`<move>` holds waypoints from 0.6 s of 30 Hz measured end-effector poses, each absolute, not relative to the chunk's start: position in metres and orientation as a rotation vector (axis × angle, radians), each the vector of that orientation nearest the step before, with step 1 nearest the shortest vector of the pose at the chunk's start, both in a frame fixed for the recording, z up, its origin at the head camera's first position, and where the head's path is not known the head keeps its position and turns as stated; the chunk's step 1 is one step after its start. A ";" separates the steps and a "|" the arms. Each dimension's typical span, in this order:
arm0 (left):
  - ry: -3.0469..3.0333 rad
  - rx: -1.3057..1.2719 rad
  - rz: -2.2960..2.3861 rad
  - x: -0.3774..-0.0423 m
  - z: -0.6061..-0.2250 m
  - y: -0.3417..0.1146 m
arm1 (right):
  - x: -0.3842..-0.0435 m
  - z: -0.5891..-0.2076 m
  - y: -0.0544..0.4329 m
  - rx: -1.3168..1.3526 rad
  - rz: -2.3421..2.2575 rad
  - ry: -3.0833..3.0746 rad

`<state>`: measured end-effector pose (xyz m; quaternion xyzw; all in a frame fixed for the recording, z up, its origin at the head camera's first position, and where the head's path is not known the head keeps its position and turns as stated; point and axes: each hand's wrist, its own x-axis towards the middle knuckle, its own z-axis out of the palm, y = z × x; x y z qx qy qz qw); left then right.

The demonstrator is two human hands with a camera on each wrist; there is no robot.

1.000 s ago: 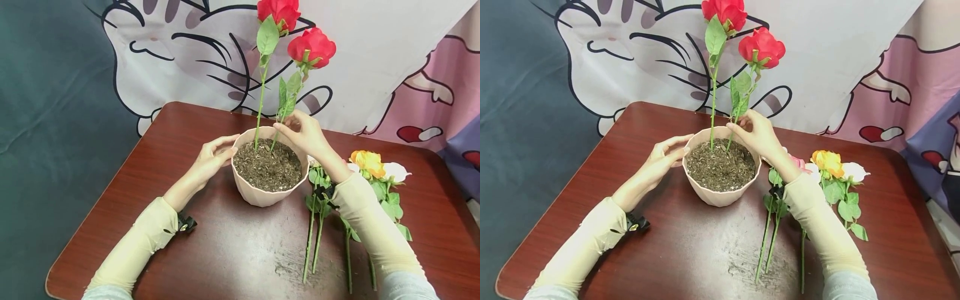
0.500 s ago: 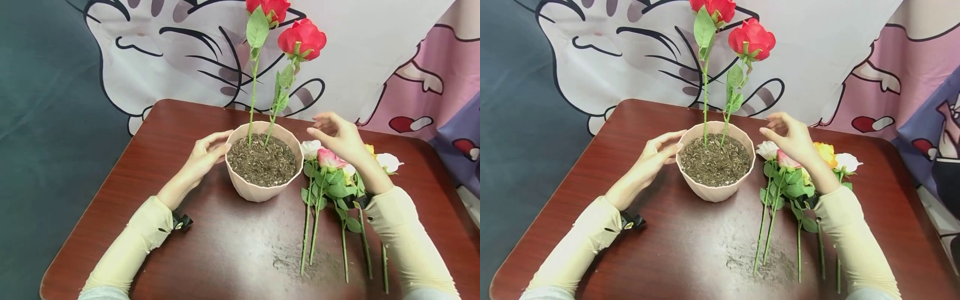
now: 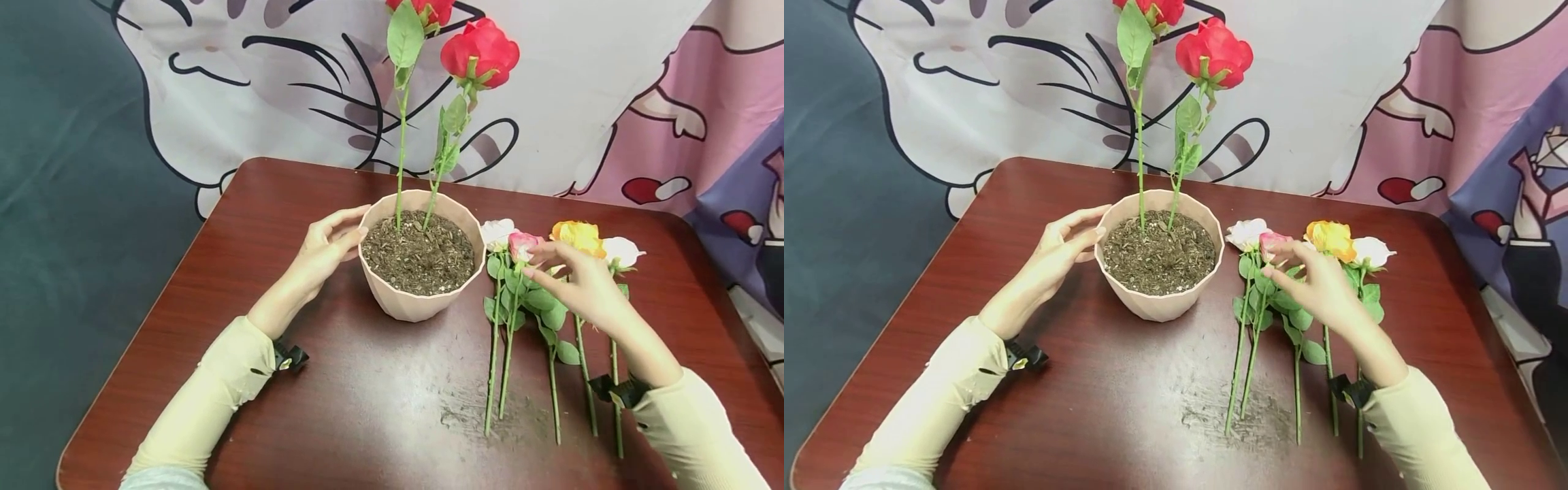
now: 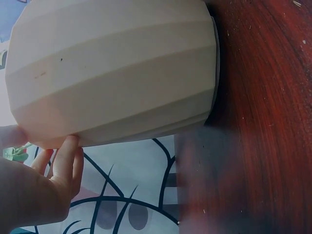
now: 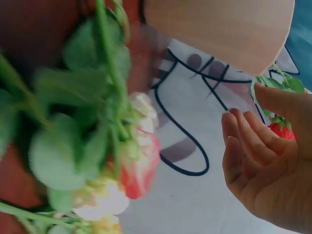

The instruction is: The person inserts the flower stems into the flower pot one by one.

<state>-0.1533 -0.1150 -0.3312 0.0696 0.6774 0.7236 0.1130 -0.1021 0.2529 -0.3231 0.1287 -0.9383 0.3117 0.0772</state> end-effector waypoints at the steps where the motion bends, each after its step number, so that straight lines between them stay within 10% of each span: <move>1: 1.984 0.204 2.126 -0.153 -0.331 -0.115 | -0.098 -0.326 0.253 0.385 0.924 -2.825; 18: 1.964 0.233 2.138 -0.154 -0.333 -0.116 | -0.053 -0.389 0.231 0.498 1.097 -2.960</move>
